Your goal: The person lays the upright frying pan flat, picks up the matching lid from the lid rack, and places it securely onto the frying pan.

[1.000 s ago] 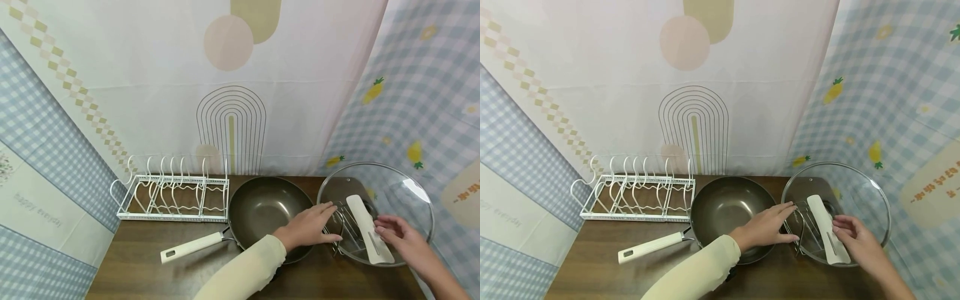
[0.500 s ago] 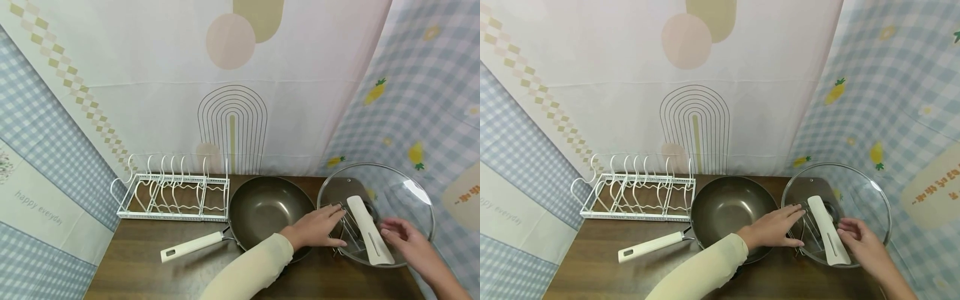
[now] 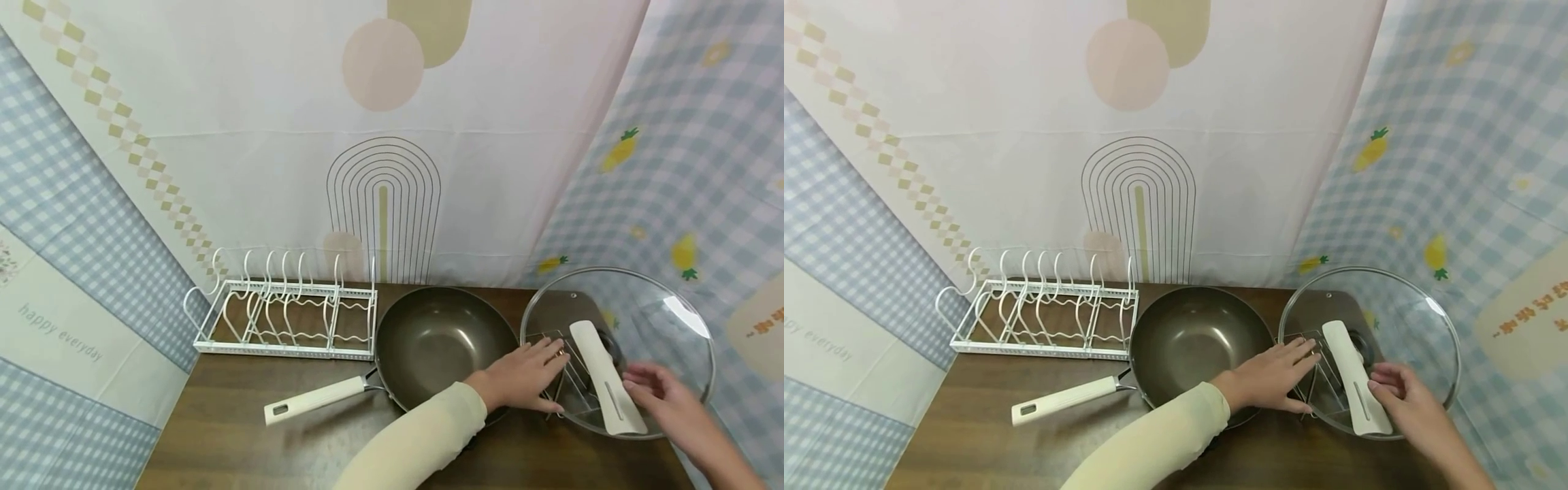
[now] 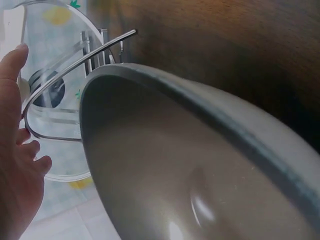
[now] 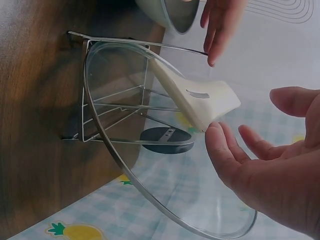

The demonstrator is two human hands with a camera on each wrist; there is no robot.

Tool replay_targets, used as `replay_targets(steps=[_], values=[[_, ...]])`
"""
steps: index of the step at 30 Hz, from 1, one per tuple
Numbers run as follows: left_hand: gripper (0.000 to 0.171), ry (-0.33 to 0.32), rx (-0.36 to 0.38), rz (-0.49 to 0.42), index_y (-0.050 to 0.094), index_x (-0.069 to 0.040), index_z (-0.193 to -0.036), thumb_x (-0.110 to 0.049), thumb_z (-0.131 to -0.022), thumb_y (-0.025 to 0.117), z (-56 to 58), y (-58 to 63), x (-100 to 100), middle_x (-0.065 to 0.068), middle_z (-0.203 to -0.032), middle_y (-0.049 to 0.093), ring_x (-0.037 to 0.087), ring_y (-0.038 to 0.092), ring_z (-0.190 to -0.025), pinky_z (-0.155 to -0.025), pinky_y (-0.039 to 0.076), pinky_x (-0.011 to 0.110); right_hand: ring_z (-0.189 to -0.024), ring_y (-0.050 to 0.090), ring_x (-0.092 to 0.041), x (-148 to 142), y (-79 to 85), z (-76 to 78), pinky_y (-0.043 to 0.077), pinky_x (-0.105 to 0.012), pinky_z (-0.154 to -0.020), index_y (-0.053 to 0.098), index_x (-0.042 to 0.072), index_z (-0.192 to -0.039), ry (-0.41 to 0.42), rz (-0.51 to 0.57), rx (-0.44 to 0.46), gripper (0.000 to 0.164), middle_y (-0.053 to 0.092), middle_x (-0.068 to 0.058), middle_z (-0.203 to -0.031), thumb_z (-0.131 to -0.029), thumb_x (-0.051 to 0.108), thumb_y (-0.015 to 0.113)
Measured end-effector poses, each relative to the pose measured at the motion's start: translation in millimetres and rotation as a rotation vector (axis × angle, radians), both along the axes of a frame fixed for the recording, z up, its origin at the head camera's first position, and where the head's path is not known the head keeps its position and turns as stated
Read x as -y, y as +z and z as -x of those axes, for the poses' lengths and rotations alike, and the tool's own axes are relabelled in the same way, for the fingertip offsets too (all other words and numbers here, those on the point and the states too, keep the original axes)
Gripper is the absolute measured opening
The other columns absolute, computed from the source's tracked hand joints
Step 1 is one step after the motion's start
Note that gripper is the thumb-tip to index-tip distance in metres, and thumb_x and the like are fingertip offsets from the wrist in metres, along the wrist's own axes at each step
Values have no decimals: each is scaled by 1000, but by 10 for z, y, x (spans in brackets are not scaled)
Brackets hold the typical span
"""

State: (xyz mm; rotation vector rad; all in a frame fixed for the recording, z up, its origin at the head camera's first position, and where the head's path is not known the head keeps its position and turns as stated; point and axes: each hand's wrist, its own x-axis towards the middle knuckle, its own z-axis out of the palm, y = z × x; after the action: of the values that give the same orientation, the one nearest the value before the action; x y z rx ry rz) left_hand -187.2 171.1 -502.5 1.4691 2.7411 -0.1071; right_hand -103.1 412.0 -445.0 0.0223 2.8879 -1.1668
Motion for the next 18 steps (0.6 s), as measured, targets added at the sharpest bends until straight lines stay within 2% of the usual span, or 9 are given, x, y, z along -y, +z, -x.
replay_targets(steps=[3, 4, 8, 12, 15, 18], values=[[95, -13, -29, 20, 9, -24, -166, -79, -95, 37, 0, -24, -22, 1, -175, -1, 14, 6, -162, -127, 24, 31, -88, 50, 19, 14, 6, 7, 48, -8, -71, 43, -19, -135, -1, -19, 15, 45, 65, -33, -118, -108, 15, 54], [96, -15, -41, 27, 8, -24, -166, -80, -94, 37, -1, -37, -35, 1, -175, -2, 15, 4, -162, -128, 23, 31, -88, 49, 20, 15, 7, 9, 48, -9, -71, 42, -20, -135, 0, -20, 22, 45, 62, -37, -121, -108, 14, 53], [100, -35, -98, 64, 5, -22, -166, -82, -92, 36, -4, -95, -90, 3, -174, -9, 16, -2, -162, -129, 18, 32, -89, 44, 25, 12, 6, 12, 48, -9, -71, 40, -20, -137, -4, -27, 63, 46, 57, -42, -126, -109, 15, 51], [105, -50, -152, 97, 2, -19, -166, -85, -91, 35, -2, -131, -122, 5, -174, -10, 18, -5, -162, -129, 19, 33, -89, 41, 26, 5, -11, 12, 48, -10, -70, 40, -20, -138, -6, -35, 72, 48, 57, -42, -127, -108, 16, 53], [106, -48, -158, 109, 0, -20, -166, -85, -90, 35, 4, -131, -125, 4, -174, -10, 17, -6, -162, -128, 21, 32, -89, 42, 26, 0, -28, 9, 48, -10, -70, 40, -20, -137, -1, -40, 59, 49, 58, -43, -126, -107, 15, 55], [106, -40, -127, 104, -1, -20, -166, -84, -90, 37, 6, -118, -123, 3, -174, -10, 16, -7, -161, -128, 23, 30, -89, 42, 26, -2, -35, 7, 49, -11, -71, 39, -20, -138, 5, -31, 67, 50, 57, -43, -128, -107, 16, 55]])
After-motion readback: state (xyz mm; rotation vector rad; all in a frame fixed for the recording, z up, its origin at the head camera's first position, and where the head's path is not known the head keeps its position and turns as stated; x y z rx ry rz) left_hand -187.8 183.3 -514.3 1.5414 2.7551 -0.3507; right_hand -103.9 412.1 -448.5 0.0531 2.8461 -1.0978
